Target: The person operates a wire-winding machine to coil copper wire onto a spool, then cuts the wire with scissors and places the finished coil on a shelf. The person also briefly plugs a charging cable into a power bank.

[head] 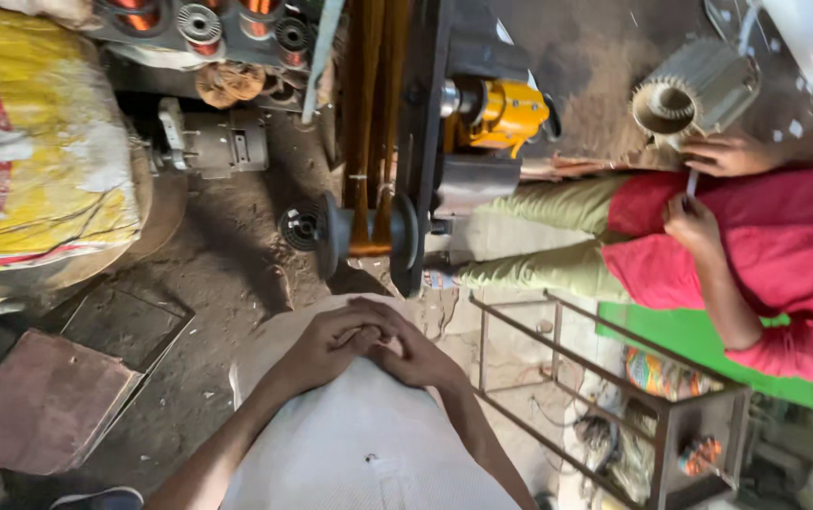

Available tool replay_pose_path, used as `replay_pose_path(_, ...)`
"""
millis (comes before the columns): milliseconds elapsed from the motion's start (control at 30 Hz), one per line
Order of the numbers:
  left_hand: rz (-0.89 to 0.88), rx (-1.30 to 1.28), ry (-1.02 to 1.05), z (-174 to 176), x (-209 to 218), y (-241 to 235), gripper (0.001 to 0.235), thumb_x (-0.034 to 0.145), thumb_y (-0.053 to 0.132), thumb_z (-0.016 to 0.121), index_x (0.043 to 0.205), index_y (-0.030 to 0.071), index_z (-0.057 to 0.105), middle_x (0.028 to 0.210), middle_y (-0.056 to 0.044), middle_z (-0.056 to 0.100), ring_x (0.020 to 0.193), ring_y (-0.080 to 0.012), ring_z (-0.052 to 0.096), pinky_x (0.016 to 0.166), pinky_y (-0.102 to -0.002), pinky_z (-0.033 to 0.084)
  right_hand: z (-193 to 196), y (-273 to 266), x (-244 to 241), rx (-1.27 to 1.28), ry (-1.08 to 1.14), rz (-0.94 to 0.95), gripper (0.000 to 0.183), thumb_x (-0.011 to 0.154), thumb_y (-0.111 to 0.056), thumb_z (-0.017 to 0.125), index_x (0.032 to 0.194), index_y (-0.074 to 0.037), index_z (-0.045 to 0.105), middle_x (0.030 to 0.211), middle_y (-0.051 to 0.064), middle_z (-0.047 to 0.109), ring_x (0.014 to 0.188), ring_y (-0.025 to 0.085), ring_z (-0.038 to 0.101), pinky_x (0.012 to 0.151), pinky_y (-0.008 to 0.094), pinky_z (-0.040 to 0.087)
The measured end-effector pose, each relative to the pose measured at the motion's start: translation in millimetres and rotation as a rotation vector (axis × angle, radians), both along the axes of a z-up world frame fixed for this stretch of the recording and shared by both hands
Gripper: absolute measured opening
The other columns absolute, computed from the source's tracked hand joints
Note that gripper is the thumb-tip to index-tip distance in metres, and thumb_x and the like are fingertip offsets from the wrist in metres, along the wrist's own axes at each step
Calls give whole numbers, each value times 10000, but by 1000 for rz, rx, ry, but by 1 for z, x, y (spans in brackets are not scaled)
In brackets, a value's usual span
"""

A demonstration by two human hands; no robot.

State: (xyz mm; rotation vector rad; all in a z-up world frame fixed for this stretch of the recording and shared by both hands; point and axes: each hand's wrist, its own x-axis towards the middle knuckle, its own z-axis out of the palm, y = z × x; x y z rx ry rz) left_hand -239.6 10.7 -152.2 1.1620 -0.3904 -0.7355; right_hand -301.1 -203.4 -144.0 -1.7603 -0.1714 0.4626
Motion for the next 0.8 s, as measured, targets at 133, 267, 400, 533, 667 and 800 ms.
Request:
replay_pose_path(133, -102, -71, 613, -2, -15, 17, 261, 1004, 206, 578, 1164, 16, 660, 1003, -36, 697, 892, -125, 646, 803, -314, 582, 6, 29, -43, 125, 307, -142, 525, 994, -80, 647, 1460, -30, 411, 1256, 90, 583, 1196, 159, 584, 1069, 318, 473)
replay_pose_path(267, -27, -198, 469, 4, -26, 23, 264, 1062, 249, 565, 1146, 14, 652, 850, -3, 579, 824, -80, 569, 782, -274, 524, 13, 28, -75, 31, 377, -219, 292, 1012, -83, 634, 1292, -24, 576, 1022, 51, 667, 891, 101, 604, 781, 257, 505)
replay_pose_path(400, -4, -215, 529, 14, -38, 27, 274, 1070, 268, 554, 1161, 24, 640, 780, 27, 468, 727, -67, 461, 723, -271, 492, 19, 49, -88, -103, 125, -251, 161, 995, -8, 623, 1124, -22, 718, 897, 34, 663, 713, 86, 543, 619, 256, 438)
replay_pose_path(533, 10, -117, 414, 24, -35, 37, 267, 1061, 236, 560, 1187, 17, 645, 777, 26, 446, 724, -59, 422, 672, -255, 418, 28, 66, -80, -126, 92, -312, 171, 947, 30, 624, 1066, -29, 731, 841, 31, 653, 657, 84, 516, 577, 260, 415)
replay_pose_path(667, -42, -188, 314, 36, -35, 40, 251, 1062, 216, 561, 1182, 9, 635, 792, 22, 478, 729, -66, 459, 695, -262, 475, 31, 63, -72, -95, 27, -248, 181, 916, 44, 616, 1042, -27, 724, 917, 37, 732, 696, 92, 578, 569, 267, 435)
replay_pose_path(800, -52, -158, 133, 47, -36, 36, 266, 1076, 223, 537, 1192, 3, 631, 816, 15, 515, 754, -73, 494, 702, -254, 478, 22, 53, -66, -75, -111, -173, 143, 909, 39, 638, 1022, -30, 692, 900, 50, 704, 795, 129, 641, 661, 286, 497)
